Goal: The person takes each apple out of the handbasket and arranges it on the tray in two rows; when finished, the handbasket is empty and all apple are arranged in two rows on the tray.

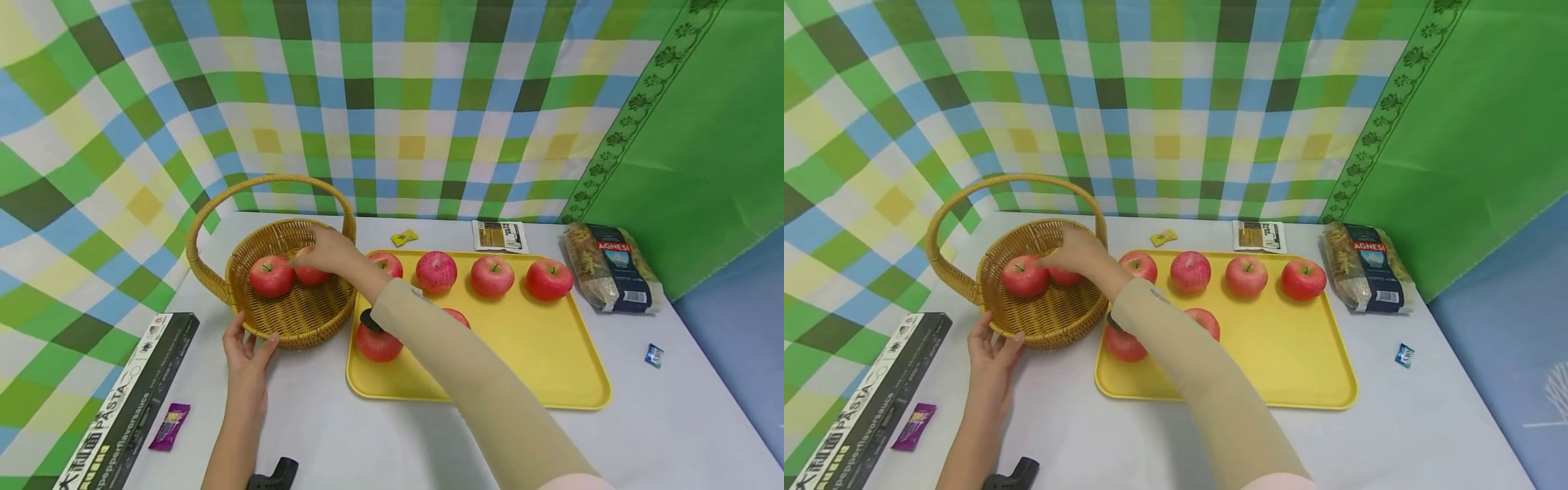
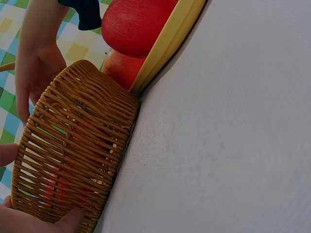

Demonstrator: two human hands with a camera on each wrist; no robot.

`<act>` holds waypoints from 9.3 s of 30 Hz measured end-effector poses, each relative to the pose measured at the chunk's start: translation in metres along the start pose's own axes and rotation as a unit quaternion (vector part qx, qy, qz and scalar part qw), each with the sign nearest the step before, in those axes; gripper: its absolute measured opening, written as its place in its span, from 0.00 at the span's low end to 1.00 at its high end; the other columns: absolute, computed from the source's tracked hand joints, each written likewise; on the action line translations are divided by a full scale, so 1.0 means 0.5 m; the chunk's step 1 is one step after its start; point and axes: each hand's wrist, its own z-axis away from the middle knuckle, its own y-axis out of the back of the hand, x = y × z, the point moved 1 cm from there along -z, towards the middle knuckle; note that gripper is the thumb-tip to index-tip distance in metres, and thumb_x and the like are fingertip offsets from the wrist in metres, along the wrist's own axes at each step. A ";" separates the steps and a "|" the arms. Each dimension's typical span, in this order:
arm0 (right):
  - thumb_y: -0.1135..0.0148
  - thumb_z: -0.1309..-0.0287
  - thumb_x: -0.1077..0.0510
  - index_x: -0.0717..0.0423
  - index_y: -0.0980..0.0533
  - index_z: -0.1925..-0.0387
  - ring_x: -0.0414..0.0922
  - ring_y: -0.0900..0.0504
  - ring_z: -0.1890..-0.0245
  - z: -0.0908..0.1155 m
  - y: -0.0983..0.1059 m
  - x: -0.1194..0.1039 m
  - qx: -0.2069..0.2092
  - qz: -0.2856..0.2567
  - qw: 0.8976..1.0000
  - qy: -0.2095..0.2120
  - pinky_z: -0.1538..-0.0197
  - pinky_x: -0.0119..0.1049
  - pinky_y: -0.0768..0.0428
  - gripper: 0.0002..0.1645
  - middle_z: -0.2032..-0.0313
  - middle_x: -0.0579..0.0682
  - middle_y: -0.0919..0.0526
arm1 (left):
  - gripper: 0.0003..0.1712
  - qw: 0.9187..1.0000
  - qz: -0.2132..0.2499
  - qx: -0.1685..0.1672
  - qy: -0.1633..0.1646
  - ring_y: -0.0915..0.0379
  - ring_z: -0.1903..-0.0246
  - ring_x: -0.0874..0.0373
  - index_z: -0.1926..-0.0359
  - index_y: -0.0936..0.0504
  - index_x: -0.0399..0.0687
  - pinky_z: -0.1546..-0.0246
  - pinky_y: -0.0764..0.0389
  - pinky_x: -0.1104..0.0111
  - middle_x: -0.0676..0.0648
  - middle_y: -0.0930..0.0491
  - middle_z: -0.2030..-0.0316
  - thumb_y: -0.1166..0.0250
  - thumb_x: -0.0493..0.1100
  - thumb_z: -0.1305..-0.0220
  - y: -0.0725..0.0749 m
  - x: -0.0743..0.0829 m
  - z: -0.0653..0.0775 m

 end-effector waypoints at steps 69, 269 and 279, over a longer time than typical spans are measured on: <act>0.26 0.56 0.39 0.44 0.34 0.34 0.41 0.26 0.51 0.363 0.230 0.109 0.025 0.045 0.994 0.094 0.53 0.38 0.20 0.47 0.45 0.40 0.27 | 0.44 1.000 0.014 0.004 -0.001 0.64 0.27 0.56 0.27 0.57 0.59 0.35 0.38 0.69 0.55 0.66 0.26 0.41 0.33 0.32 -0.007 -0.001 0.000; 0.31 0.45 0.43 0.55 0.49 0.27 0.60 0.33 0.43 0.648 0.262 0.454 0.223 -0.111 0.952 -0.177 0.57 0.32 0.20 0.54 0.36 0.63 0.39 | 0.40 0.998 0.050 0.008 -0.024 0.62 0.27 0.55 0.29 0.54 0.61 0.46 0.29 0.80 0.56 0.64 0.26 0.44 0.31 0.32 -0.013 -0.011 0.006; 0.34 0.46 0.36 0.60 0.52 0.27 0.65 0.38 0.41 0.670 0.233 0.543 0.201 -0.089 0.943 -0.251 0.49 0.58 0.22 0.59 0.35 0.68 0.43 | 0.40 0.998 0.043 0.020 -0.028 0.60 0.27 0.52 0.29 0.54 0.61 0.46 0.29 0.80 0.55 0.63 0.27 0.44 0.31 0.32 -0.015 -0.012 0.008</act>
